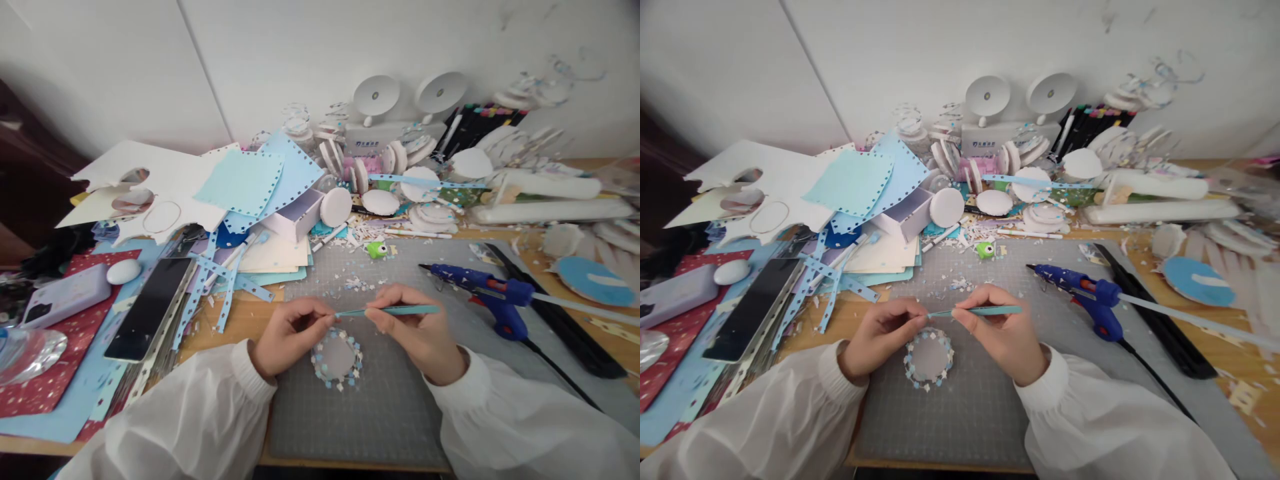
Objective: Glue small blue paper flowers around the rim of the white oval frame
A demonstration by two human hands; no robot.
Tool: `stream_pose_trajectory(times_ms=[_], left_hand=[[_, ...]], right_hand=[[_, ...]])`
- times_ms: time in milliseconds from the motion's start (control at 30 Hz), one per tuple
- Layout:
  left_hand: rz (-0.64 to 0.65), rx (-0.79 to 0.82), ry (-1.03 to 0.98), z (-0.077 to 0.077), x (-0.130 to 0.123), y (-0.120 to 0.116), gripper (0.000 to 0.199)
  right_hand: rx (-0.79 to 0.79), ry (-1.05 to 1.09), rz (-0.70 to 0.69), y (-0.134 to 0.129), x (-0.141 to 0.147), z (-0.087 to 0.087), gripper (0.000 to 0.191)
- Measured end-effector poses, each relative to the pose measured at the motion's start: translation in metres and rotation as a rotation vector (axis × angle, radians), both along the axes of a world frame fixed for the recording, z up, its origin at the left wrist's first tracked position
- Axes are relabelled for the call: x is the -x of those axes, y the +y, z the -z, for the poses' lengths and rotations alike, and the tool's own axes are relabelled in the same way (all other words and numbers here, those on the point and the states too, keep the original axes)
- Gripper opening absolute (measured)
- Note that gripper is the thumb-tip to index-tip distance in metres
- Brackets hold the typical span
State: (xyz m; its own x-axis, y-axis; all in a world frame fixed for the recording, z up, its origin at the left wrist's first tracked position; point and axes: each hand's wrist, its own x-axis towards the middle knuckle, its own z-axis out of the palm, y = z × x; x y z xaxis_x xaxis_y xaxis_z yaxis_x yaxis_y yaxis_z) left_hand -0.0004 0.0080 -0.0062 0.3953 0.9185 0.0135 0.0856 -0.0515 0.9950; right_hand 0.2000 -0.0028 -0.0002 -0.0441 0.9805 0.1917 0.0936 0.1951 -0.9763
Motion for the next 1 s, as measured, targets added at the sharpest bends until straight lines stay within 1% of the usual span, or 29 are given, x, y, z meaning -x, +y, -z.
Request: stream_pose_trajectory(times_ms=[167,333,467,633,733,867,933,1000], left_hand=[[-0.013,0.015,-0.005,-0.001,-0.001,0.000,0.020],[0.018,-0.012,0.027,0.000,0.000,0.000,0.021],[0.038,-0.016,0.039,0.000,0.001,0.000,0.022],[0.045,-0.013,0.035,0.001,0.001,0.000,0.022],[0.046,-0.020,0.043,0.001,0.001,0.000,0.024],[0.052,-0.004,0.048,0.001,0.002,0.000,0.026],[0.049,0.007,0.029,0.001,0.002,0.000,0.026],[0.039,0.011,-0.001,0.000,0.001,0.000,0.025]], right_hand=[[0.029,0.111,0.003,0.000,-0.004,0.008,0.007],[0.077,0.061,-0.006,0.002,-0.004,0.007,0.010],[0.075,0.030,-0.042,0.001,-0.003,0.004,0.011],[0.063,0.038,-0.037,-0.002,-0.002,0.003,0.010],[0.073,0.084,-0.045,-0.002,-0.002,0.006,0.010],[0.113,0.207,-0.071,0.000,-0.003,0.013,0.011],[0.100,0.237,-0.068,0.001,-0.004,0.013,0.009],[0.030,0.206,-0.033,0.001,-0.004,0.011,0.007]])
